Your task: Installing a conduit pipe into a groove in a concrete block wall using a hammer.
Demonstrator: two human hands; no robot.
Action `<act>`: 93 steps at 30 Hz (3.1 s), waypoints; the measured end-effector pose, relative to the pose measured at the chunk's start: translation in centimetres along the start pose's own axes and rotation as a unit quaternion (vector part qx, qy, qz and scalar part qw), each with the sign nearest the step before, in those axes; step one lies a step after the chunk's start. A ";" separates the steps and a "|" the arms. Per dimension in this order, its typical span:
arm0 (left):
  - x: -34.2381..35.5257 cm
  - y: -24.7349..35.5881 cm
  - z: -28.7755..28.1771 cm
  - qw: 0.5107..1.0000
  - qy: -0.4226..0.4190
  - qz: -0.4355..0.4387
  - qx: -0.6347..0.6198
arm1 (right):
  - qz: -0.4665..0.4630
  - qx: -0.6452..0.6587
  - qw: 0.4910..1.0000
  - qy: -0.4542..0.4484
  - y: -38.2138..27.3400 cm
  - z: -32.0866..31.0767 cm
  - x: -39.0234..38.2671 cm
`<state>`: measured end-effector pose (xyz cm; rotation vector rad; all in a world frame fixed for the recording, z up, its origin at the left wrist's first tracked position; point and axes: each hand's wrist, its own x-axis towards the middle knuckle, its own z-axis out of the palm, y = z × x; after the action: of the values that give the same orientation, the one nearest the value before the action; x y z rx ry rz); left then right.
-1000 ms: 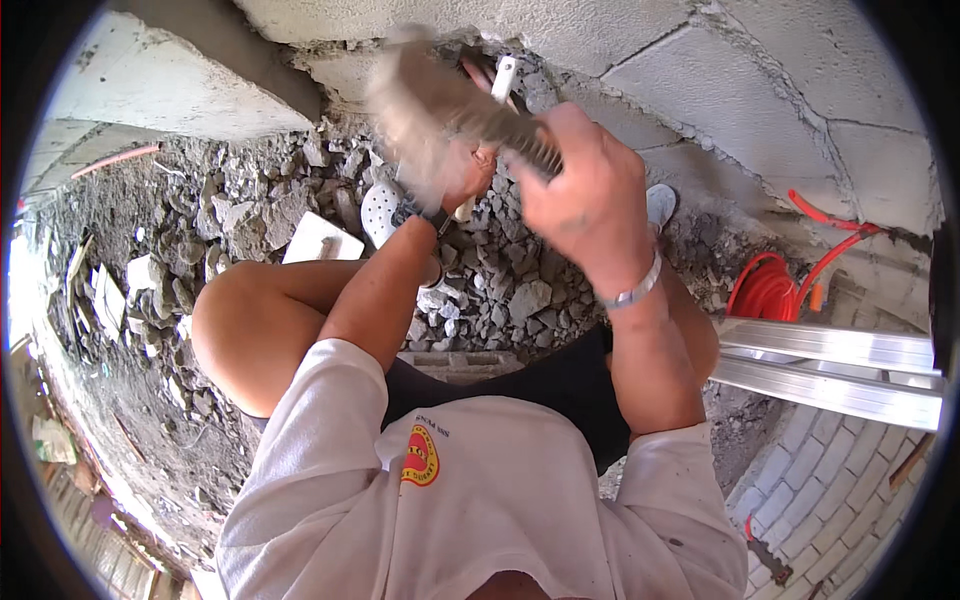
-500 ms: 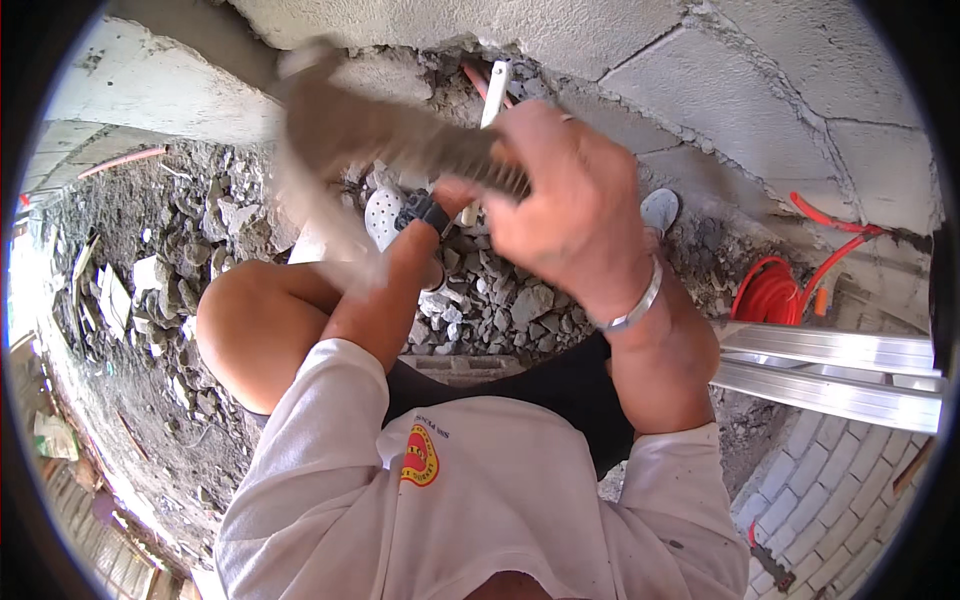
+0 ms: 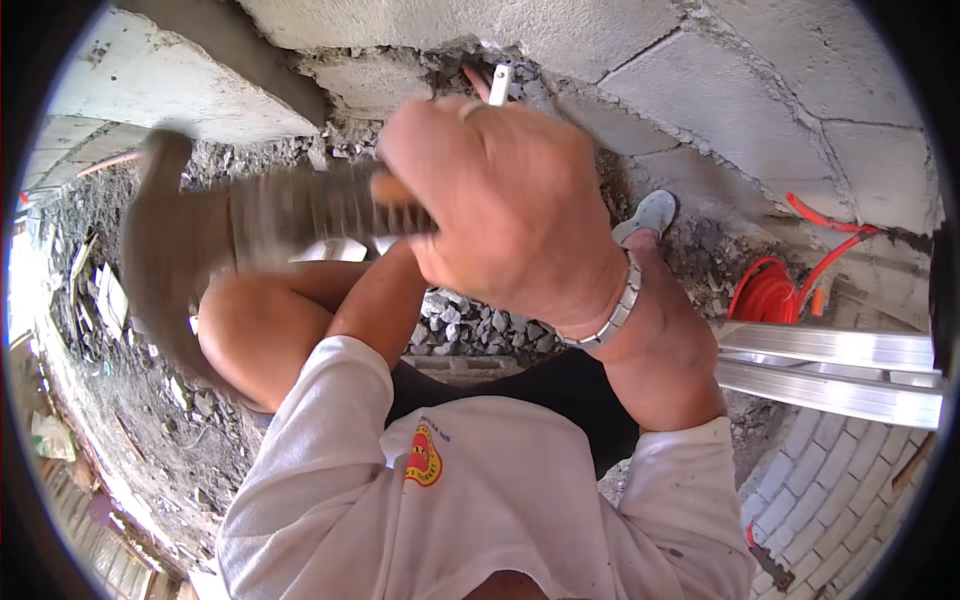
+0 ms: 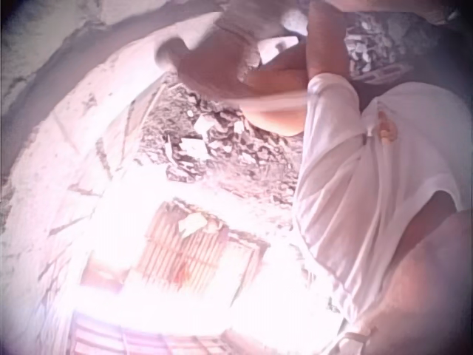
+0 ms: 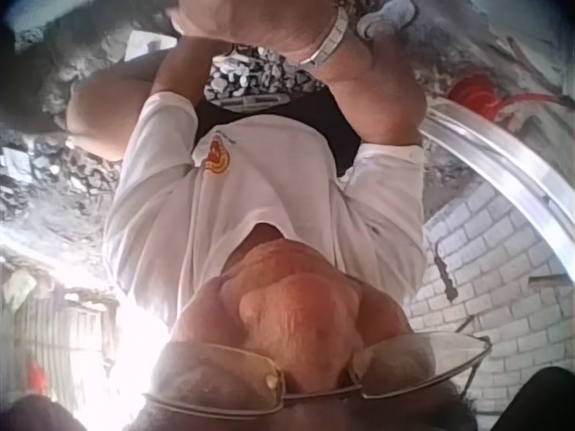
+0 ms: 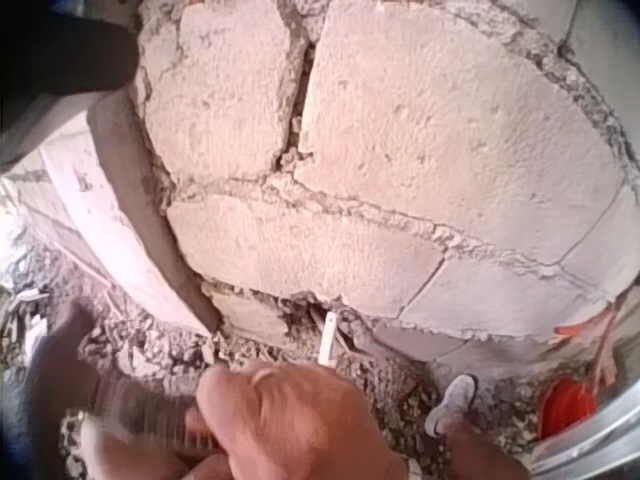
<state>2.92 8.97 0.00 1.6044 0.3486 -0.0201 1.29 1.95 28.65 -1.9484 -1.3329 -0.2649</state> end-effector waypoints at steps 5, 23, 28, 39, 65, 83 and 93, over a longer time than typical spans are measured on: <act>0.5 2.3 2.3 0.999 -0.027 -0.001 -0.029 | 0.218 -0.257 0.928 -0.158 13.4 -1.2 -8.9; 3.4 -1.2 2.3 0.982 -0.022 -0.092 0.164 | 0.422 -0.073 0.900 0.078 11.8 -5.6 -16.1; 3.8 -1.4 2.7 0.978 -0.004 -0.149 0.149 | 0.397 -0.044 0.910 0.108 11.6 -6.4 -15.2; -0.3 3.0 6.0 0.991 0.122 -0.031 0.036 | 0.378 -0.018 0.909 0.176 12.1 -7.8 -15.9; -3.3 3.5 3.1 0.991 0.129 -0.023 0.026 | 0.373 -0.010 0.915 0.150 11.8 -7.3 -16.1; -2.0 5.4 1.2 0.931 0.144 0.015 0.335 | 0.275 0.018 0.946 0.168 10.7 -5.9 -15.7; 0.2 -4.0 -1.3 0.964 0.114 0.133 0.198 | 0.243 0.017 0.967 0.072 9.9 -1.1 -13.8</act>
<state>1.89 10.38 -3.82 2.0478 0.3161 0.3212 4.14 -10.44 17.33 -2.1106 -0.7306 -0.1376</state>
